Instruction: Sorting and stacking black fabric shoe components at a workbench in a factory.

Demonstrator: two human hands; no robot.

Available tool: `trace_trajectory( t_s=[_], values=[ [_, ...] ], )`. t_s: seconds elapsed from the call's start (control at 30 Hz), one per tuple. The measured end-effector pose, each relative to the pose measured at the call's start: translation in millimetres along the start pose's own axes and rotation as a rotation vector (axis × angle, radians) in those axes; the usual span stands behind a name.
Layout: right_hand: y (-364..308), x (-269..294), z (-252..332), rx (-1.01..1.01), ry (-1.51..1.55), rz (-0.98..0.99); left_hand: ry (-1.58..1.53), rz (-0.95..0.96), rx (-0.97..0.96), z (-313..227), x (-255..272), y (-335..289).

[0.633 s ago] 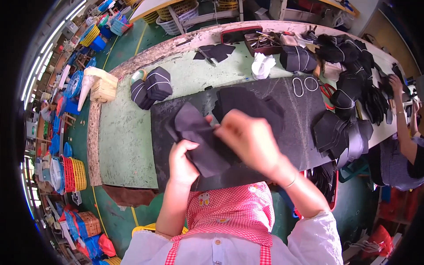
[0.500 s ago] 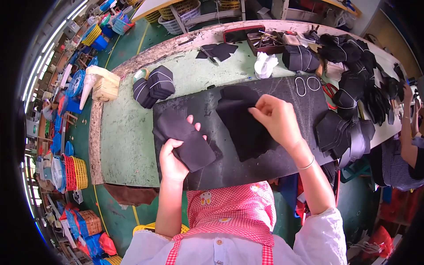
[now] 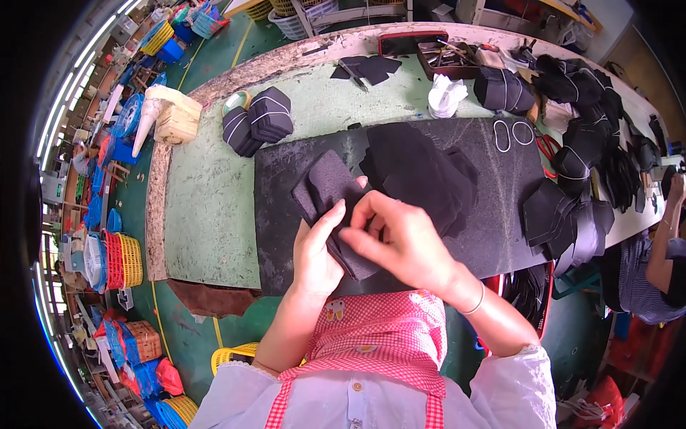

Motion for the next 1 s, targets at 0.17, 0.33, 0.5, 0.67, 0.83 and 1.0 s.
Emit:
trace_trajectory(
  t_s=[0.17,0.33,0.5,0.67,0.83,1.0],
  values=[
    [0.8,-2.4,-13.6,-0.023,0.183,-0.005,-0.061,0.060,0.033,5.1,-4.8,0.7],
    [17.1,86.8,-24.4,-0.059,0.047,-0.225,-0.210,-0.023,0.046,4.2,56.4,7.9],
    [15.9,112.3,14.2,0.106,-0.694,-0.308,-0.082,-0.097,-0.034,-14.0,64.9,-2.2],
    [5.7,31.2,30.2,0.025,-0.329,-0.099,-0.233,0.122,-0.003,-3.2,6.7,2.9],
    [-1.5,-3.0,-14.9,-0.217,0.279,0.074,-0.164,0.217,0.041,1.3,-20.9,-3.3],
    [-2.4,-1.1,-32.2,-0.318,0.508,0.176,-0.025,0.225,0.080,6.8,-19.2,-4.0]
  ],
)
Point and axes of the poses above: each hand's wrist, its own y-axis towards the middle knuckle, its own x-axis out of the back of the hand, z = x × y, the point moved 10 cm from there along y, towards the middle knuckle, and after that the axes turned 14 degrees about y, right-handed, at the moved point
